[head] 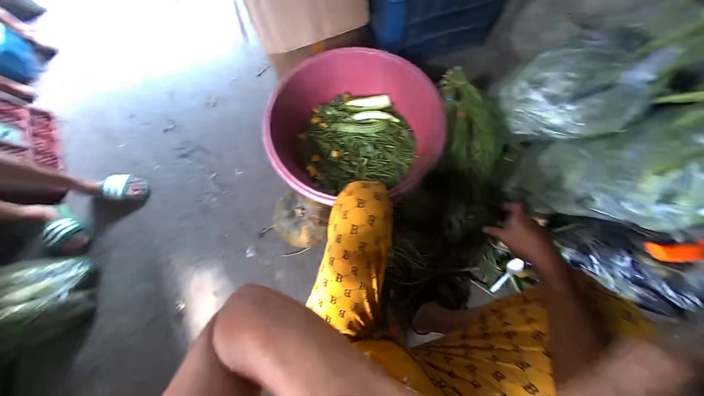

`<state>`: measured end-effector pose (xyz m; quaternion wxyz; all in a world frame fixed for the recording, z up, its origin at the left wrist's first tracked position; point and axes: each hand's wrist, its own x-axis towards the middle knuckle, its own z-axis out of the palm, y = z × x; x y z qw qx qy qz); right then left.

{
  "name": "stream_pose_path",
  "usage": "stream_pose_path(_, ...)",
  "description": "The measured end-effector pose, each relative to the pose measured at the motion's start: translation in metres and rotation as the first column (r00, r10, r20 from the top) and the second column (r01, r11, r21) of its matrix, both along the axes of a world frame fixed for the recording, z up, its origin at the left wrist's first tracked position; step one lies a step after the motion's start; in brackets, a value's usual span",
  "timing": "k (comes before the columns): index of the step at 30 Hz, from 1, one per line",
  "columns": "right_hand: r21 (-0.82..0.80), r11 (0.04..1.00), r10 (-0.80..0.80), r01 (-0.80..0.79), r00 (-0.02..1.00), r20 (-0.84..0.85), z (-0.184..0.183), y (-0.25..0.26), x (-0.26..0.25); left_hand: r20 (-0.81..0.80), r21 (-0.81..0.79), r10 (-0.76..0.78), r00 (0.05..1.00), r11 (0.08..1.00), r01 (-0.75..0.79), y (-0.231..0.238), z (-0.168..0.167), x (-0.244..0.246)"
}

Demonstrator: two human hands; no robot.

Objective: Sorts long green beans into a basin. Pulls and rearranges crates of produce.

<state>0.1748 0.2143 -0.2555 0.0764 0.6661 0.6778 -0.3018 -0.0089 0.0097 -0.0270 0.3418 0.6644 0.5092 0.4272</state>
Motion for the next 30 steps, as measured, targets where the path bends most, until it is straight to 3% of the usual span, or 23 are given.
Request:
stream_pose_path(2,0.0,0.999,0.033,-0.033,0.998,0.058,-0.008,0.003,0.005,-0.12,0.163,0.031,0.992,0.987,-0.011,0.037,-0.029,-0.037)
stream_pose_path(3,0.002,0.999,0.053,-0.053,0.998,0.038,-0.006,0.003,0.005,-0.119,0.165,0.015,0.993,0.986,0.005,0.057,-0.039,-0.067)
stream_pose_path(5,0.016,0.998,0.061,-0.06,0.997,-0.047,0.0,0.001,0.005,-0.034,0.114,0.113,0.993,0.988,-0.108,0.083,-0.06,-0.121)
stream_pose_path(7,-0.024,0.999,0.026,-0.027,0.999,-0.041,0.002,-0.001,0.009,0.09,-0.006,0.279,0.956,0.96,-0.279,0.095,-0.09,-0.142)
stream_pose_path(10,-0.004,1.0,0.027,-0.027,1.0,0.0,0.002,0.001,0.012,-0.014,-0.172,0.401,0.916,0.901,-0.397,0.112,-0.133,-0.127)
stream_pose_path(13,0.052,0.998,-0.031,0.027,0.997,0.072,0.015,-0.003,0.013,-0.299,-0.338,0.128,0.946,0.913,-0.23,0.136,-0.186,-0.089)
stream_pose_path(15,0.107,0.992,-0.076,0.067,0.993,0.085,0.022,-0.004,0.017,-0.432,-0.481,-0.026,0.902,0.852,-0.206,0.152,-0.239,-0.05)
stream_pose_path(17,0.172,0.981,-0.1,0.088,0.993,0.064,0.028,-0.012,0.021,-0.426,-0.666,-0.143,0.894,0.718,-0.202,0.149,-0.303,-0.012)
stream_pose_path(20,0.168,0.981,-0.112,0.096,0.99,0.085,0.041,-0.014,0.022,-0.391,-0.827,-0.472,0.79,0.557,-0.077,0.115,-0.372,0.042)
stream_pose_path(23,0.093,0.986,-0.147,0.136,0.981,0.124,0.06,-0.014,0.03,-0.309,-0.787,-0.716,0.626,0.562,0.254,0.08,-0.436,0.078)
stream_pose_path(25,0.055,0.986,-0.163,0.157,0.975,0.15,0.068,-0.017,0.04,-0.319,-0.73,-0.773,0.548,0.569,0.378,0.083,-0.457,0.088)
stream_pose_path(27,0.117,0.976,-0.197,0.186,0.977,0.087,0.066,-0.026,0.053,-0.4,-0.645,-0.688,0.606,0.681,0.347,0.112,-0.45,0.092)
stream_pose_path(30,0.115,0.97,-0.222,0.214,0.973,0.063,0.07,-0.034,0.06,-0.433,-0.483,-0.385,0.815,0.863,0.151,0.196,-0.41,0.077)
